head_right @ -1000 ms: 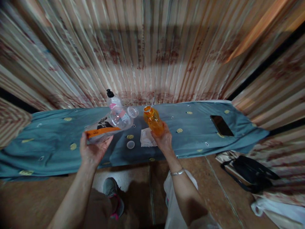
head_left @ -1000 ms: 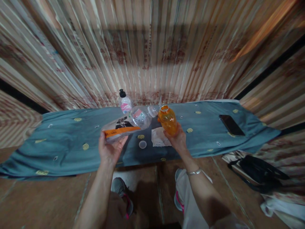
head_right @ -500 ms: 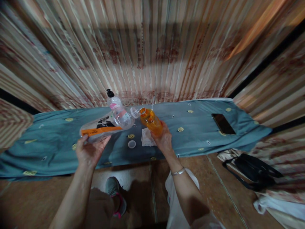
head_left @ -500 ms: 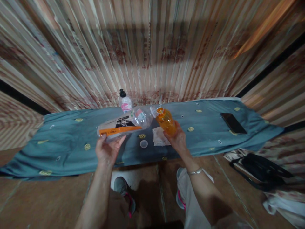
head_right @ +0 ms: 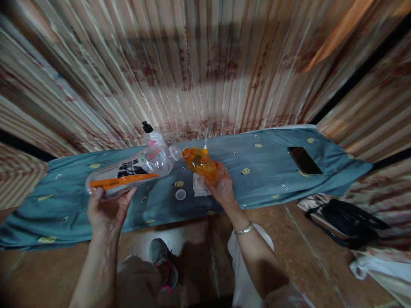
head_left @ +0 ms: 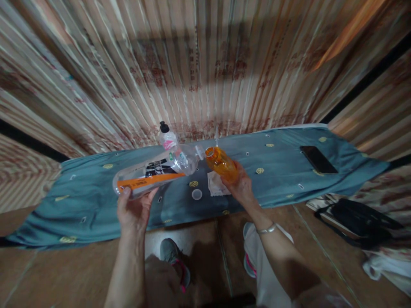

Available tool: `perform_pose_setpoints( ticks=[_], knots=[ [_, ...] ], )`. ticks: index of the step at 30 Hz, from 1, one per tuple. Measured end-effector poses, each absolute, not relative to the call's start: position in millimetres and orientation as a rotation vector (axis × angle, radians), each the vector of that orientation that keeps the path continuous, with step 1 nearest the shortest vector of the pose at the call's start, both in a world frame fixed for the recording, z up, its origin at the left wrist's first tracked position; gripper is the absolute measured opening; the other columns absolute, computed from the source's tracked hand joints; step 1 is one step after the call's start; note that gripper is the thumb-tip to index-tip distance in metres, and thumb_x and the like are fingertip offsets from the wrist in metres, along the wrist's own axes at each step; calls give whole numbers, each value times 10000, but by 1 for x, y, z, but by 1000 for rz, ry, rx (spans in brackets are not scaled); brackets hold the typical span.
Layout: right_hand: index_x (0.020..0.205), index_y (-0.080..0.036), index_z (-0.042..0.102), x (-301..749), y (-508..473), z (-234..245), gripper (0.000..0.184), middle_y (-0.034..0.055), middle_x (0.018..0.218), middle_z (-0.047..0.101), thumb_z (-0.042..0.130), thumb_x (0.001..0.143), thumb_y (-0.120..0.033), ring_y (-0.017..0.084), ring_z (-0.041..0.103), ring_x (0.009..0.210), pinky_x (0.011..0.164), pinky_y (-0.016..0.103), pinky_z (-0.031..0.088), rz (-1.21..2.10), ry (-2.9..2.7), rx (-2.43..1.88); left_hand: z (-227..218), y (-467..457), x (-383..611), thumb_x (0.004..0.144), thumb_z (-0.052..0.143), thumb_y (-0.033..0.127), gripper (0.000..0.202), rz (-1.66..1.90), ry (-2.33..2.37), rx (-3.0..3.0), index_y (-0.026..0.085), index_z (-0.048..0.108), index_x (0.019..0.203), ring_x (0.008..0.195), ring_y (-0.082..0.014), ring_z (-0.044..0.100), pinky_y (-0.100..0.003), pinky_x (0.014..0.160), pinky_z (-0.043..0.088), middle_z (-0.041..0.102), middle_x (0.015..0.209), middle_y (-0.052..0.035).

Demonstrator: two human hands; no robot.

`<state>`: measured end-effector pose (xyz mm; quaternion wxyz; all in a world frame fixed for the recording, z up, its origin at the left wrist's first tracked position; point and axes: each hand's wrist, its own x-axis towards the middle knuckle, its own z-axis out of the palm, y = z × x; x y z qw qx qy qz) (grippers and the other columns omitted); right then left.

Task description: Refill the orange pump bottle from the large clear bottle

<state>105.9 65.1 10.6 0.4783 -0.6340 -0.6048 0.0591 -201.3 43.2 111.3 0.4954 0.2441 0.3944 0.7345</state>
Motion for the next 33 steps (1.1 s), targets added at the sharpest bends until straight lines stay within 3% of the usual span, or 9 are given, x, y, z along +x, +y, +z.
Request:
perform_pose_setpoints(
  ticks=[8,16,27,33],
  knots=[
    [1373,-218,540,106,65,8,618,137,1279,728,706,798,-373,327,707,1154,1006,528,595,94,-1509,-1544,113,40,-206,560,893,408,474,1830,989,639,213,723,957,983,-280,697,-367,716,663,756,1005,-64],
    [1410,-181,523,106,64,9,671,167,1344,692,731,797,-357,341,663,1248,1080,553,558,139,-1530,-1581,117,37,-210,551,911,444,516,1857,1025,667,207,722,968,880,-238,697,-345,722,649,747,965,-44],
    [1406,-164,520,106,66,3,664,172,1338,691,713,808,-381,337,663,1226,1078,584,550,111,-1528,-1539,125,33,-209,562,907,453,494,1873,1071,710,226,746,971,944,-250,705,-341,737,652,769,1037,-47],
    [1399,-164,535,104,66,4,646,172,1343,687,721,807,-344,330,661,1235,1089,539,548,128,-1501,-1571,130,33,-209,573,898,437,490,1875,1049,727,237,743,993,863,-220,715,-296,688,644,775,998,-33]
  ],
)
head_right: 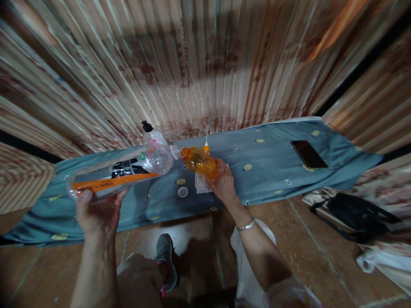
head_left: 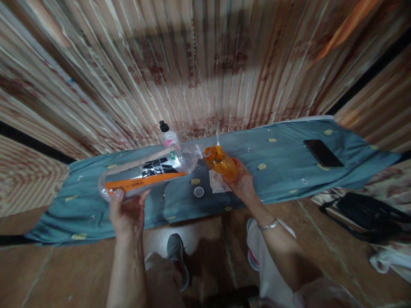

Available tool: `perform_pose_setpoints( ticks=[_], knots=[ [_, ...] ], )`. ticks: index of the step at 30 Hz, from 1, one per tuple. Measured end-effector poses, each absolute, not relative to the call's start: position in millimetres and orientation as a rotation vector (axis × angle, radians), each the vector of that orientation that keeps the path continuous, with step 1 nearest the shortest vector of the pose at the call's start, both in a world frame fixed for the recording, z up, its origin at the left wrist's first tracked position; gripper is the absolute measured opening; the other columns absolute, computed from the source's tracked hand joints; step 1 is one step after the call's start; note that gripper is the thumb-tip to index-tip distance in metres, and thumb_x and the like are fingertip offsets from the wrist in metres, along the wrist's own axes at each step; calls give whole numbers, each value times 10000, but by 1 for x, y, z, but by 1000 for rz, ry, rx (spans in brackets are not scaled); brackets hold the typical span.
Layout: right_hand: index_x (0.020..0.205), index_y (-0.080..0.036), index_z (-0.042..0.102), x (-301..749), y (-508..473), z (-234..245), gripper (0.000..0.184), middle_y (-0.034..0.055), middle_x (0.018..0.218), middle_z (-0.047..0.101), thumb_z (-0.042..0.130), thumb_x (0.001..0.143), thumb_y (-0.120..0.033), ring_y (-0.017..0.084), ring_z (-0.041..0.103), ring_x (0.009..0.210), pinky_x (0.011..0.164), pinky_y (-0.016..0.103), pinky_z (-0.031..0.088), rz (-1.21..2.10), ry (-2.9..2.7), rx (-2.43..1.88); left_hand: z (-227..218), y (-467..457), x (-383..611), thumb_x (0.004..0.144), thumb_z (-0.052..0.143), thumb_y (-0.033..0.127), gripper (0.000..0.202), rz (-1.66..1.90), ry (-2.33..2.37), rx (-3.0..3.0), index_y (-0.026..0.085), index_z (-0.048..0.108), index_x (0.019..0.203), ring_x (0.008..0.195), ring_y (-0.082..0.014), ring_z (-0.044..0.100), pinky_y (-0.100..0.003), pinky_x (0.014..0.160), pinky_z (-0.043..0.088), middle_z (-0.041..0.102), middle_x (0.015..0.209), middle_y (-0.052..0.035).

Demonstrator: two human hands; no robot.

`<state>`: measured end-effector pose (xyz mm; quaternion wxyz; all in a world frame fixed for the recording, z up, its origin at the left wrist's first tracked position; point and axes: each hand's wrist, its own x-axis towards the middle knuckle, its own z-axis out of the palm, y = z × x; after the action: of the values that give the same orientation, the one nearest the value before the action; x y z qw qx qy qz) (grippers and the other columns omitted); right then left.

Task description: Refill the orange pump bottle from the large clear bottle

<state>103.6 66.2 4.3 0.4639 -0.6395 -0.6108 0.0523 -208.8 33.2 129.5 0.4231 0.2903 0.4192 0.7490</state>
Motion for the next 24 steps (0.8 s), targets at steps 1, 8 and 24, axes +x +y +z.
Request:
perform_pose_setpoints(
  ticks=[1,8,24],
  knots=[
    [1396,-162,538,104,66,5,643,166,1339,690,719,808,-349,329,664,1229,1084,538,552,133,-1499,-1580,131,33,-208,568,899,439,516,1880,1051,732,236,746,1017,862,-221,716,-298,689,645,777,1002,-35],
    [1403,-186,534,105,64,10,661,156,1341,689,726,795,-360,332,658,1230,1079,536,553,182,-1519,-1568,136,31,-206,553,906,466,502,1872,1078,761,245,754,978,963,-255,731,-307,700,652,781,1057,-25],
    [1380,-187,536,103,64,14,644,154,1319,691,698,769,-309,339,658,1207,1060,565,552,230,-1503,-1590,139,31,-207,545,874,458,453,1863,1121,776,243,719,913,1059,-279,694,-293,682,625,759,1060,-36]
  ],
)
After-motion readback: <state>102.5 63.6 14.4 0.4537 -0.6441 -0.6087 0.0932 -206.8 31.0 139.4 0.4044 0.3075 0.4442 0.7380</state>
